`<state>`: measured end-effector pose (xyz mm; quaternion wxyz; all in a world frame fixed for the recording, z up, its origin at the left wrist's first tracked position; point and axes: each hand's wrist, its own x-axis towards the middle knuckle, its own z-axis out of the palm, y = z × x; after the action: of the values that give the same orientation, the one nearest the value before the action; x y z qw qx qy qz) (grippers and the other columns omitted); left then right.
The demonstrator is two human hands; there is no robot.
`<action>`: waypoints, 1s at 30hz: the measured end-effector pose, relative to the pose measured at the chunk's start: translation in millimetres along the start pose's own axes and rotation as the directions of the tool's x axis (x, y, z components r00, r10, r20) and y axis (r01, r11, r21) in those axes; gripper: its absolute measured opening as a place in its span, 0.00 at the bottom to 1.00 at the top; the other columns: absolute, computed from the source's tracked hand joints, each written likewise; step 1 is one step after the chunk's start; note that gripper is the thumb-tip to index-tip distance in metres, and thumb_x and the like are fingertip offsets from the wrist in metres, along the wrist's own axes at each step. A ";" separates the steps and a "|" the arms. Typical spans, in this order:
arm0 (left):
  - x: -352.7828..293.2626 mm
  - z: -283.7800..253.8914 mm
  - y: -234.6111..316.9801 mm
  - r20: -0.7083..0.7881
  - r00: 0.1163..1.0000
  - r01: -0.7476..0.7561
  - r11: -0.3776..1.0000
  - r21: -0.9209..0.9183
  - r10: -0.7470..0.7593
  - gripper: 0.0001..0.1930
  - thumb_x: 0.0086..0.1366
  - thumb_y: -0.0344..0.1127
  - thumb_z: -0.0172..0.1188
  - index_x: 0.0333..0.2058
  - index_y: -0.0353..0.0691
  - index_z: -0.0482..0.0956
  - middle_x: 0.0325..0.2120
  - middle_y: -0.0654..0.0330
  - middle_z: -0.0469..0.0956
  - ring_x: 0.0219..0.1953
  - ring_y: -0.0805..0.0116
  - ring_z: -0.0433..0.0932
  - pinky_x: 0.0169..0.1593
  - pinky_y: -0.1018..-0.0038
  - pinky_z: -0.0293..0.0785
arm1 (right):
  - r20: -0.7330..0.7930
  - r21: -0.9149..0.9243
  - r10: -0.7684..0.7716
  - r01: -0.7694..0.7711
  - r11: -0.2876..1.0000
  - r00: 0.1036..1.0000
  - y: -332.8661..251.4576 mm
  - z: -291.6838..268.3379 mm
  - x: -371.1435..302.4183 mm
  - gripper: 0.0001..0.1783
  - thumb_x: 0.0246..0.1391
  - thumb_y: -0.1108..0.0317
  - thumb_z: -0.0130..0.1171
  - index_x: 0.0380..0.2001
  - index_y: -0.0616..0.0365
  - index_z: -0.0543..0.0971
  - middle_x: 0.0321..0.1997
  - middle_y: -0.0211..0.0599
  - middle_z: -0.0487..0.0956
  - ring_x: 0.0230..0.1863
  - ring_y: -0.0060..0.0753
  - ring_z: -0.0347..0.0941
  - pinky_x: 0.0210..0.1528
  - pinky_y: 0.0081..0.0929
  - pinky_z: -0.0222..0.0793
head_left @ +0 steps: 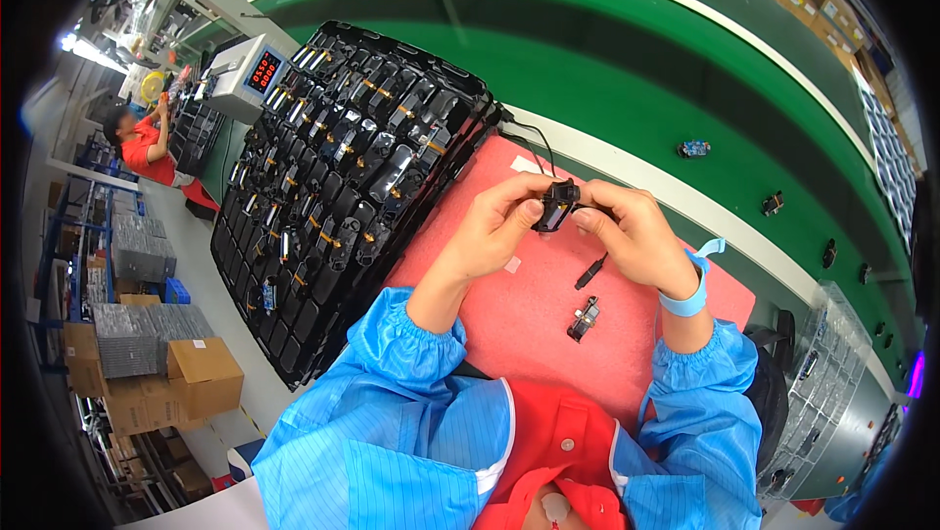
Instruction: Assembling small electronic modules by plugging in connectors and components on a factory workstation.
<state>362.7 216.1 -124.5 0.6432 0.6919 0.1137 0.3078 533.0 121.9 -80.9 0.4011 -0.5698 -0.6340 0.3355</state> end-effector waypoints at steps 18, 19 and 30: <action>8.8 30.4 16.6 -0.364 0.904 0.065 0.767 0.638 0.226 0.15 0.52 0.34 0.61 0.36 0.32 0.72 0.25 0.53 0.72 0.23 0.61 0.73 0.26 0.72 0.69 | -0.366 -0.325 -0.236 0.113 0.939 0.900 4.9 37.6 3.7 0.10 0.43 0.79 0.54 0.32 0.63 0.70 0.27 0.46 0.69 0.27 0.47 0.69 0.29 0.29 0.66; 9.0 30.1 16.1 -0.366 0.903 0.068 0.766 0.639 0.226 0.15 0.52 0.34 0.61 0.36 0.32 0.72 0.25 0.53 0.72 0.23 0.61 0.73 0.26 0.72 0.69 | -0.364 -0.324 -0.236 0.115 0.939 0.901 6.5 38.3 4.7 0.10 0.43 0.79 0.54 0.32 0.63 0.70 0.27 0.46 0.69 0.27 0.47 0.69 0.29 0.29 0.66; 9.8 17.6 10.8 -0.009 0.952 -0.240 0.762 0.602 0.306 0.15 0.52 0.23 0.57 0.40 0.32 0.72 0.34 0.50 0.74 0.35 0.53 0.75 0.37 0.68 0.72 | -0.045 0.545 0.080 -0.043 0.837 0.996 7.9 -1.0 2.6 0.04 0.50 0.75 0.52 0.31 0.61 0.71 0.26 0.22 0.67 0.27 0.12 0.60 0.30 0.12 0.57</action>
<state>377.9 205.5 -111.2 0.3354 0.8497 0.1362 0.3834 537.4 125.4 -87.1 0.5558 -0.4635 -0.4806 0.4952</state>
